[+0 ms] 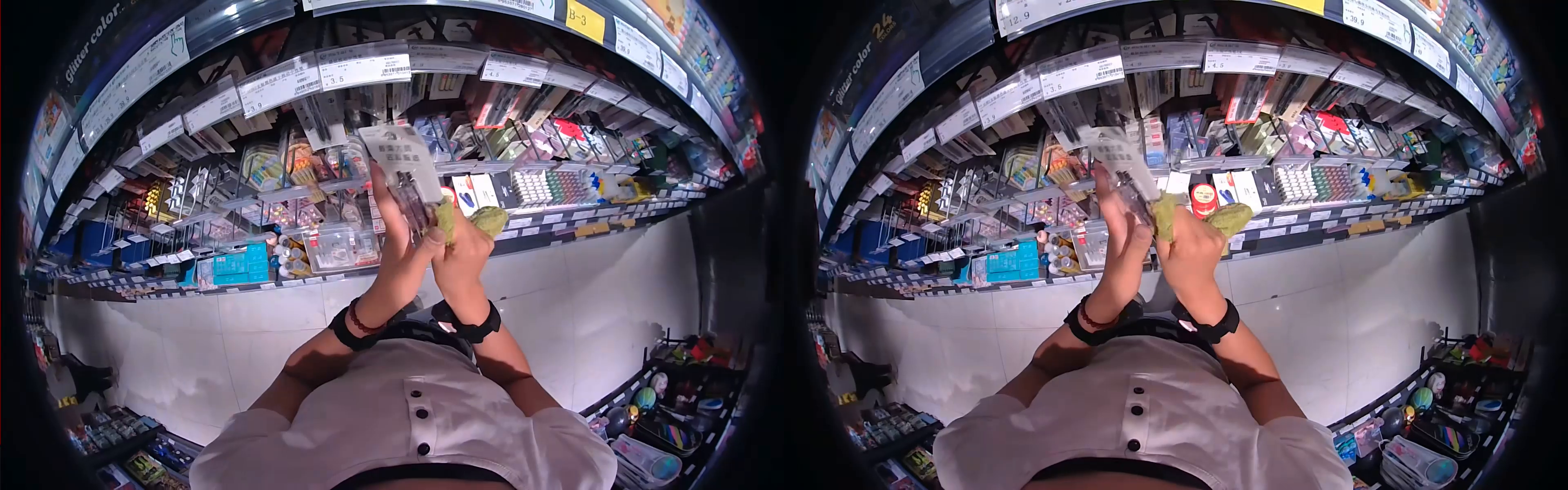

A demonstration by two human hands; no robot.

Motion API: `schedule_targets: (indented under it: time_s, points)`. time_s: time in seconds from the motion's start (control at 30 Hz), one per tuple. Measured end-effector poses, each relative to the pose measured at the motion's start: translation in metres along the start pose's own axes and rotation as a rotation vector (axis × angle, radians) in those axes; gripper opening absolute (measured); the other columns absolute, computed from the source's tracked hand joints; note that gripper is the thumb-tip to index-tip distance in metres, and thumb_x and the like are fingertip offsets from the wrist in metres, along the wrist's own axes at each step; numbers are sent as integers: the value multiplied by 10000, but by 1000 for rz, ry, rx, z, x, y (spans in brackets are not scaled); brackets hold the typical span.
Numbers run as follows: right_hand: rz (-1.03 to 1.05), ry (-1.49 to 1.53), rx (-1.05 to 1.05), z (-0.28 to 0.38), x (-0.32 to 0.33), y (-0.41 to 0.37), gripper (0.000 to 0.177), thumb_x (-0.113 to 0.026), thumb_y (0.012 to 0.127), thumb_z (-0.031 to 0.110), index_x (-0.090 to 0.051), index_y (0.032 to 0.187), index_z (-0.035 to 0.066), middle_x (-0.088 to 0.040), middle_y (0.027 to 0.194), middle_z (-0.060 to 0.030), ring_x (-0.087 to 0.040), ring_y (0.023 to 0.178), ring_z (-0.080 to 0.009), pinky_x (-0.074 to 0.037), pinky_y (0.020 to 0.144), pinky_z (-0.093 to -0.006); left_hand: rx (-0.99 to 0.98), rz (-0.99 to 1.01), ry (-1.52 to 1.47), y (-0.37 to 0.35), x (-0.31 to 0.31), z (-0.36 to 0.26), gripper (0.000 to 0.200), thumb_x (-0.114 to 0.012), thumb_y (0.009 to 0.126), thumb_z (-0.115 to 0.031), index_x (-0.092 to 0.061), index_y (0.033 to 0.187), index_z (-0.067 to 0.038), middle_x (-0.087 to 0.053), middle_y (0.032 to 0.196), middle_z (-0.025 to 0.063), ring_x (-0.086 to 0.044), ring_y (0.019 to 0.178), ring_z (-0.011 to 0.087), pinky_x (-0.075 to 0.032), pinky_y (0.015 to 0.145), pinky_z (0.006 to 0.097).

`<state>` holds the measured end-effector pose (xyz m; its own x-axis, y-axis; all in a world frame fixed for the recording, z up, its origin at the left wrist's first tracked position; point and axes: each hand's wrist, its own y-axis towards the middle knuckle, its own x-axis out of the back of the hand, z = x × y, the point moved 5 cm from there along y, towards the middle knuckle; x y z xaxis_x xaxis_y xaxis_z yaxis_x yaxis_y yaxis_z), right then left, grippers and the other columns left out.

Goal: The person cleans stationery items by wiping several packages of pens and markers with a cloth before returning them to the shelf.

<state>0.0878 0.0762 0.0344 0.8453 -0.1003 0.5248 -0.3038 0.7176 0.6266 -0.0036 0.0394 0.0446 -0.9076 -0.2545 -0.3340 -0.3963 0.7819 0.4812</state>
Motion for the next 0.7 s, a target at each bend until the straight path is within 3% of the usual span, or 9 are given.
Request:
schedule_targets:
  time_s: [0.03, 0.13, 0.17, 0.27, 0.33, 0.37, 0.43, 0.5, 0.7]
  points:
    - [45, -65, 89, 7, -3, -5, 148, -594, 700, 85, -543, 804, -7, -560, 667, -158, -548, 561, -320, -438, 511, -330, 19, -71, 128, -2, 8, 4, 768, -553, 832, -192, -11, 1365, -84, -260, 1291, 181, -320, 1179, 246, -294, 953, 375]
    - [158, 91, 236, 27, -7, -8, 172, -607, 717, 144, -555, 786, -4, -549, 652, -160, -545, 546, -305, -427, 497, -313, 270, -249, -87, 11, 22, 5, 721, -563, 818, -203, -102, 1358, -77, -416, 1153, 144, -432, 1061, 215, -349, 900, 329]
    - [217, 299, 158, 19, -8, -9, 221, -563, 806, 212, -561, 793, -9, -584, 677, -127, -572, 545, -243, -427, 495, -293, 280, -267, -182, 18, 30, 3, 625, -547, 819, -178, -207, 1333, -71, -487, 1036, 112, -487, 963, 184, -376, 864, 293]
    - [-98, 823, -647, -27, 8, -12, 323, -459, 887, 286, -569, 833, -12, -599, 697, -86, -583, 579, -186, -454, 543, -299, 325, -188, -498, 27, 48, 7, 558, -411, 842, -360, -270, 1299, -72, -497, 1088, 133, -455, 1058, 216, -339, 940, 363]
    - [-257, 1056, -700, -34, 20, -2, 427, -380, 915, 367, -534, 946, -30, -600, 833, -78, -587, 686, -132, -476, 626, -276, 261, -128, -431, 27, 42, 3, 603, -404, 827, -395, -259, 1298, -47, -493, 1108, 163, -423, 1115, 250, -284, 980, 376]
    - [-251, 972, -637, -29, 19, 0, 445, -321, 935, 342, -512, 1021, -51, -600, 884, -114, -588, 730, -138, -463, 662, -237, 231, -94, -398, 28, 36, 3, 627, -401, 820, -413, -254, 1297, -35, -492, 1118, 178, -407, 1143, 267, -257, 1000, 382]
    - [-8, 671, -382, -2, 2, 0, 483, -365, 911, 364, -435, 1126, -63, -568, 969, -169, -571, 828, -237, -435, 758, -333, 247, -58, -430, 19, 11, 2, 670, -413, 804, -429, -239, 1291, -3, -476, 1142, 202, -377, 1176, 285, -220, 1019, 381]
    - [-9, 347, -162, 23, -17, -11, 451, -447, 867, 342, -438, 1103, -41, -550, 868, -258, -571, 765, -386, -429, 671, -401, 175, 11, -382, 16, 6, 6, 702, -513, 767, -397, -258, 1262, 31, -484, 1118, 201, -454, 1107, 279, -261, 999, 402]
    - [368, 501, -368, -20, -59, -37, 371, -424, 890, 311, -483, 902, -55, -517, 558, -168, -559, 537, -301, -414, 510, -353, 97, -110, -482, 26, 40, -3, 663, -504, 777, -327, -252, 1271, 37, -477, 897, 101, -497, 821, 187, -392, 769, 303]
